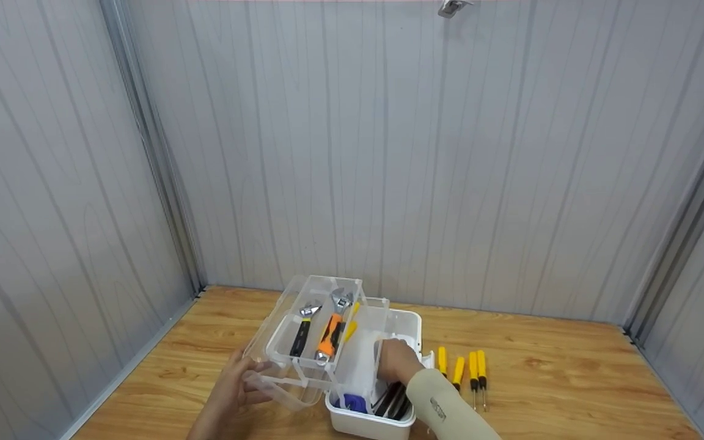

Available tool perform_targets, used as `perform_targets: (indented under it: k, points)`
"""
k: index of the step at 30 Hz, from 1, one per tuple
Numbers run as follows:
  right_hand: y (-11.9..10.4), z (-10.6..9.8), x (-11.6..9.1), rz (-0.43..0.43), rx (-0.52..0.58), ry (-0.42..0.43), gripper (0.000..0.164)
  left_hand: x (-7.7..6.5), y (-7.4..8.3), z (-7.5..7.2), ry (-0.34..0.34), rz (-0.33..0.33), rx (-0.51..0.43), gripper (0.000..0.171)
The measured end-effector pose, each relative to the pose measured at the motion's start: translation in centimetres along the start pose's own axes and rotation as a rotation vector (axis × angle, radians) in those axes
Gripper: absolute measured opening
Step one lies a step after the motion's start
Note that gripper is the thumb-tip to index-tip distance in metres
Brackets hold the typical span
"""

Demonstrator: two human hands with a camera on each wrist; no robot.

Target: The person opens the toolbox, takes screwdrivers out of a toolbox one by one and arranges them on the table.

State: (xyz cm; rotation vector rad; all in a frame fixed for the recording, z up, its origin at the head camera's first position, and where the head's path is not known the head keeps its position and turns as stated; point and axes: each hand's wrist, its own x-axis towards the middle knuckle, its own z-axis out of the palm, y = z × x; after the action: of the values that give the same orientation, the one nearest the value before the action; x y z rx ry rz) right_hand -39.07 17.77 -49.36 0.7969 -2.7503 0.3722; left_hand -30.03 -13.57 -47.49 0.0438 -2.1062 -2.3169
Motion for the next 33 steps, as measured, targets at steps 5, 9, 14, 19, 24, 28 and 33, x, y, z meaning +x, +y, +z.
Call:
perform_targets:
  k: [5, 9, 14, 19, 24, 28, 33]
  points:
    - [0.0, 0.2, 0.1, 0.103, -0.083, 0.096, 0.018, -0.5, -0.1, 0.1, 0.006, -0.001, -0.002, 0.062]
    - [-0.1, -0.1, 0.3, 0.17, -0.1, 0.134, 0.015, -0.6, -0.3, -0.1, 0.007, 0.006, -0.036, 0.063]
    - [-0.2, -0.7, 0.3, 0.254, -0.002, 0.112, 0.012, -0.6, -0.3, 0.0, 0.0, 0.013, -0.045, 0.063]
    - [-0.2, -1.2, 0.3, 0.334, 0.074, 0.071, 0.011, -0.7, -0.3, 0.1, -0.011, 0.023, -0.044, 0.061]
    - [-0.4, -1.7, 0.3, 0.372, 0.062, 0.054, 0.011, -0.7, -0.1, 0.3, -0.021, 0.015, -0.031, 0.062]
    - [-0.4, -2.3, 0.4, 0.367, 0.032, 0.071, 0.01, -0.6, 0.0, 0.3, -0.027, -0.003, -0.031, 0.062]
    - [0.0, -3.8, 0.8, 0.354, 0.035, 0.078, 0.012, -0.4, 0.1, 0.1, -0.019, 0.002, -0.037, 0.061]
